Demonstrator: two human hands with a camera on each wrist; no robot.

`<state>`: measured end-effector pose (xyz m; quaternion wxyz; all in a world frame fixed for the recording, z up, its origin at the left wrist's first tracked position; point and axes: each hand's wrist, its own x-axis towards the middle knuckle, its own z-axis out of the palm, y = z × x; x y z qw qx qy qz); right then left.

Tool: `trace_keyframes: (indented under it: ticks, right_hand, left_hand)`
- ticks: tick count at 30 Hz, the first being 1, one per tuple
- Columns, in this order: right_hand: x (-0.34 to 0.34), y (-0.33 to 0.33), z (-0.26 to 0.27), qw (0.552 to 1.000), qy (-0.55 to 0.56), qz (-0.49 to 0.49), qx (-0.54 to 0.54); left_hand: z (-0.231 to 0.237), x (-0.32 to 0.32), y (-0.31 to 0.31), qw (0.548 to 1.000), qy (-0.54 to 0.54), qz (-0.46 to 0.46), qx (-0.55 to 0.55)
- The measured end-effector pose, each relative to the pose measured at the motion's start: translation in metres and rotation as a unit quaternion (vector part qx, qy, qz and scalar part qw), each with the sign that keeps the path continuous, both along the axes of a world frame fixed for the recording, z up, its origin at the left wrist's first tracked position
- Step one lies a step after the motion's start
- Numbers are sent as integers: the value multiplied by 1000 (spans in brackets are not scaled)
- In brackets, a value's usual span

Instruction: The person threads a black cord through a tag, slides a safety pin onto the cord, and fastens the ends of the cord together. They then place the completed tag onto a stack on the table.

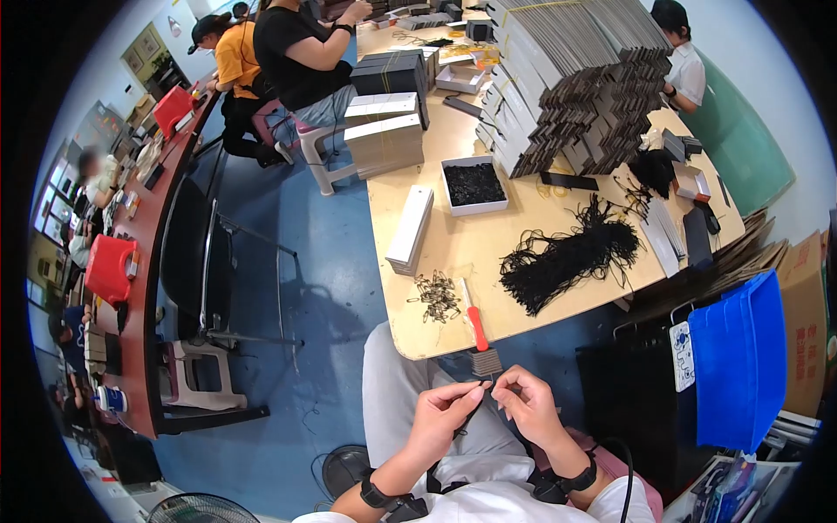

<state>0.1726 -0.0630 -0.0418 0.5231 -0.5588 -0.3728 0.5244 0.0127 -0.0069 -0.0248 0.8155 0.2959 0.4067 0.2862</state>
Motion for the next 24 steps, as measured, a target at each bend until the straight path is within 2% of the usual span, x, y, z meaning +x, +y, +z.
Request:
trace_keyframes:
  ticks: [1,2,3,7,9,10,11,12,14,17,21,24]
  right_hand:
    - [0,0,0,1000,17,-1,0]
    - [1,0,1,999,34,-2,0]
    - [2,1,1,999,34,-5,-1]
    - [4,4,5,1000,14,9,26]
    - [3,4,7,999,8,14,37]
    - [1,5,9,997,70,21,30]
    - [0,5,10,991,131,28,23]
    - [-1,4,10,991,132,28,23]
    - [-3,2,10,979,193,58,-11]
    - [-3,2,15,976,205,72,-31]
    - [-4,0,17,976,200,82,-31]
    - [-4,0,23,985,149,85,-13]
  left_hand:
    - [-1,2,-3,1000,1,-4,-1]
    - [-3,3,-5,982,91,-9,162]
    - [-3,4,-6,930,178,-12,321]
    - [-2,3,-4,914,203,-26,349]
    - [-2,1,0,943,156,-61,289]
    - [-4,1,0,943,155,-61,288]
    - [-6,0,0,976,69,-58,199]
    - [-7,0,0,993,-18,-55,107]
    - [-1,-1,3,995,-48,-64,66]
    - [-5,-7,5,989,-121,-80,-13]
    - [-14,-10,4,963,-231,-94,-103]
    - [-13,-12,7,953,-251,-107,-129]
